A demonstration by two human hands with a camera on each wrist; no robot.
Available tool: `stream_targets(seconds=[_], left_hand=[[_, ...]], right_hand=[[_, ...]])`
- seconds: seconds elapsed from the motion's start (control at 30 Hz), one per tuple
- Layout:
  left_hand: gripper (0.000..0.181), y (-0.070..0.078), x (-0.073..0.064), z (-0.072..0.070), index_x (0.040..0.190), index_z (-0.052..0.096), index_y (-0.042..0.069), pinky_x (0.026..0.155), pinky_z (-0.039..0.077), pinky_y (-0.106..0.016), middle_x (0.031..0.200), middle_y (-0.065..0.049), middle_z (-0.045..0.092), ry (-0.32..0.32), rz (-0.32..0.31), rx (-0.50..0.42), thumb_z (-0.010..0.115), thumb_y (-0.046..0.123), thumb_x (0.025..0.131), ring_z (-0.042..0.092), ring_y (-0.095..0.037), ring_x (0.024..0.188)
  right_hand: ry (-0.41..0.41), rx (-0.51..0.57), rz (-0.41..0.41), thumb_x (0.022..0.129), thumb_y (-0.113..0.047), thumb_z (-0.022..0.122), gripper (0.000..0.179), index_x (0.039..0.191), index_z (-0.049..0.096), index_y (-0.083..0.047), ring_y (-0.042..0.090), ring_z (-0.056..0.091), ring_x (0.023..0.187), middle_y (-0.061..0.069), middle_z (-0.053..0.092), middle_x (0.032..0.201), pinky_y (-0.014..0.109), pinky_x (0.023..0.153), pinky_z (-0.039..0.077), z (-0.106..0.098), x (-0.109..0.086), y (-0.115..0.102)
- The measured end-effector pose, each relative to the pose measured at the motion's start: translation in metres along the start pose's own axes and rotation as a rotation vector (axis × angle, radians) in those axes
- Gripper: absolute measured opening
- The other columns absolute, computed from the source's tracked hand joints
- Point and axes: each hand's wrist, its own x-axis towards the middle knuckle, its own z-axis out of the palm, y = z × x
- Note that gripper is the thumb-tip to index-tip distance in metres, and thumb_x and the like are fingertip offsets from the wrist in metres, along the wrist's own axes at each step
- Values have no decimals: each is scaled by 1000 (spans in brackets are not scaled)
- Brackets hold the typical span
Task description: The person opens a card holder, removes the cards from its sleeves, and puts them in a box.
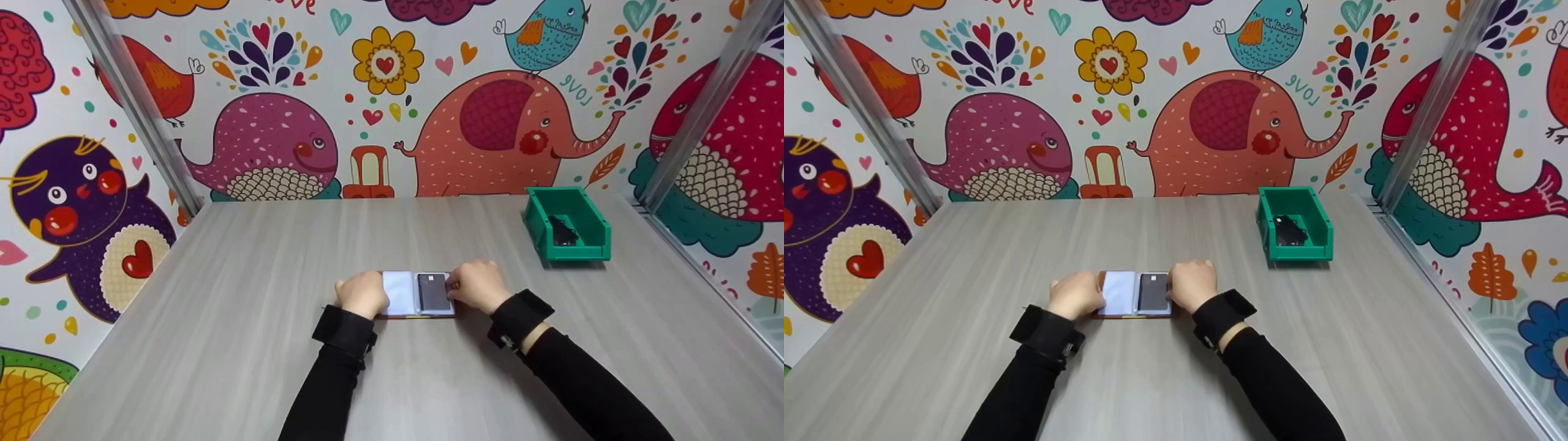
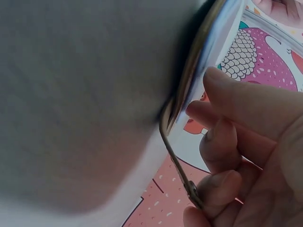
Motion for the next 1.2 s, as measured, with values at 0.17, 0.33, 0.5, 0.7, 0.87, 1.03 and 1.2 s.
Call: stream_targets(seconds=[0.17,0.33,0.5,0.7,0.87,1.03,1.2], left_hand=[[17,0,0,0,95,72,10,86,37,-44,100,-7,71,4,0,-2,71,12,79,63,-25,87],[16,-1,0,1,95,72,10,84,37,-44,99,-7,70,15,11,-1,70,12,79,63,-24,86],[16,-1,-2,1,94,72,9,81,38,-44,97,-8,70,36,25,-4,70,12,78,63,-25,86],[13,2,-3,1,91,72,10,83,37,-43,96,-6,71,50,28,6,70,13,78,63,-25,85],[4,13,-6,1,80,67,9,83,38,-43,88,-5,68,67,86,-51,67,10,76,61,-25,82],[17,22,-9,5,64,56,12,80,41,-43,75,-4,63,107,151,-122,63,9,79,60,-26,77],[26,28,-10,9,58,50,14,78,42,-45,72,-4,61,115,192,-178,63,11,80,61,-28,81]], right_hand=[[12,-19,-12,73,-18,85,16,87,81,-14,28,64,74,1,73,81,47,70,42,2,0,1],[10,-7,-1,74,-18,85,16,88,81,-12,30,66,79,3,74,85,47,71,42,3,0,0],[-5,9,15,75,-18,85,17,90,81,-11,31,67,83,4,75,89,47,74,41,3,1,0],[-4,15,10,74,-18,85,15,87,81,-12,29,66,79,2,74,85,48,73,42,4,1,0],[-5,19,16,74,-18,86,15,86,81,-12,28,66,77,1,73,83,48,73,42,4,1,0],[-8,21,27,74,-17,86,16,88,80,-11,28,66,80,2,74,86,48,75,42,5,1,0],[-3,14,30,74,-18,86,15,86,80,-12,28,66,78,1,73,84,48,74,42,5,1,0]])
